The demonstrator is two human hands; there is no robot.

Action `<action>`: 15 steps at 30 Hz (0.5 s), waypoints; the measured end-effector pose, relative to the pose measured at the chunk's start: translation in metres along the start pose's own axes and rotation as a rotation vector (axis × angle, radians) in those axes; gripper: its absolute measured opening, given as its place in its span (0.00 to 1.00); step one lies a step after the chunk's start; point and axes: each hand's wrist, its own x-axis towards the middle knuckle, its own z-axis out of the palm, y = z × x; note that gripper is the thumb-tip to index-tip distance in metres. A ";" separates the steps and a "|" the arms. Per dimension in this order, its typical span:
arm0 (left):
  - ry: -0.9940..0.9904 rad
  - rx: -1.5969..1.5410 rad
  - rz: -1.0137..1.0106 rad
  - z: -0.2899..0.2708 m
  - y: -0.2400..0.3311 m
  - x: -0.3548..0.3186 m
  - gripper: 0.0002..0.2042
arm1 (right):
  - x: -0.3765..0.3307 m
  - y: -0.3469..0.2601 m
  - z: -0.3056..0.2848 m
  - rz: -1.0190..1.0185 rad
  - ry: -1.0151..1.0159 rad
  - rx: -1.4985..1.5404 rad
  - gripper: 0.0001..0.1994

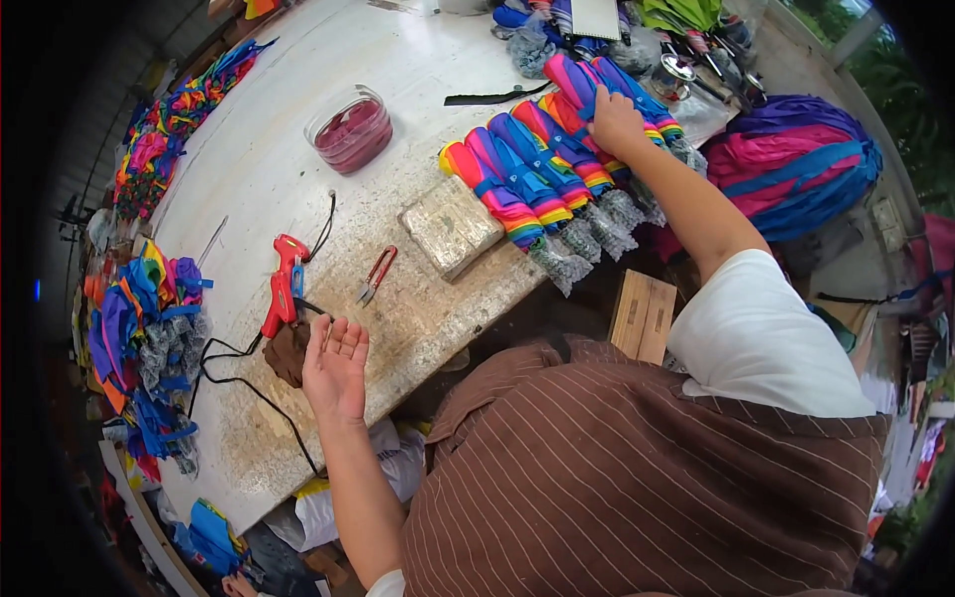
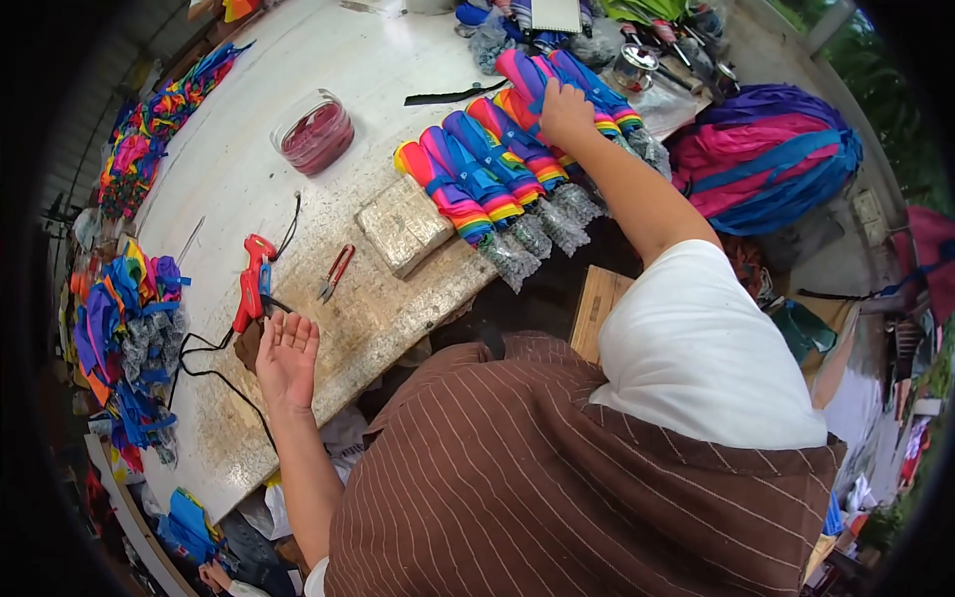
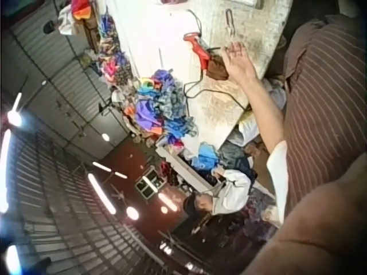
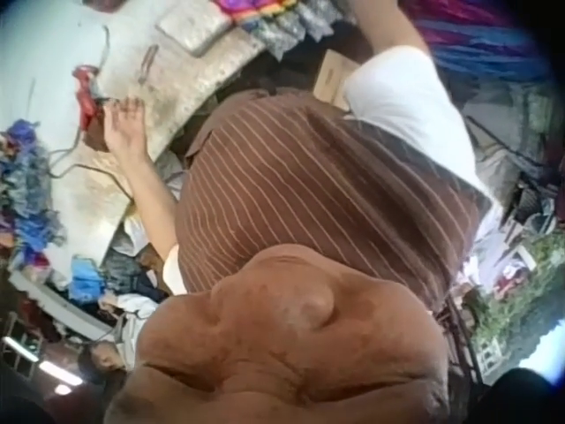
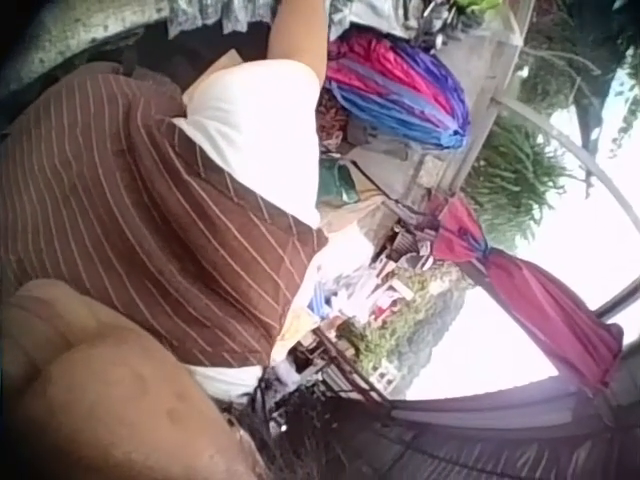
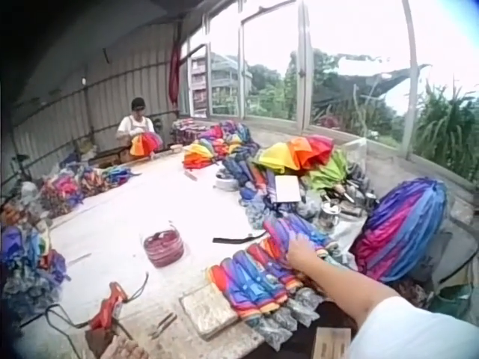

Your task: Folding and rolling rainbow-colored umbrellas at a production workstation.

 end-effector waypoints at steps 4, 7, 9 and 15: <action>-0.041 0.018 -0.038 0.002 -0.004 0.009 0.10 | -0.003 0.017 0.041 -0.087 0.303 -0.318 0.29; -0.008 0.015 -0.060 -0.010 -0.012 0.013 0.10 | -0.006 0.000 0.033 -0.064 0.305 -0.251 0.29; 0.021 0.029 -0.081 -0.018 -0.017 0.014 0.10 | 0.005 -0.011 0.009 -0.049 0.179 -0.236 0.27; 0.112 0.068 -0.081 -0.024 -0.017 0.017 0.10 | 0.082 -0.019 -0.003 -0.088 0.153 -0.128 0.24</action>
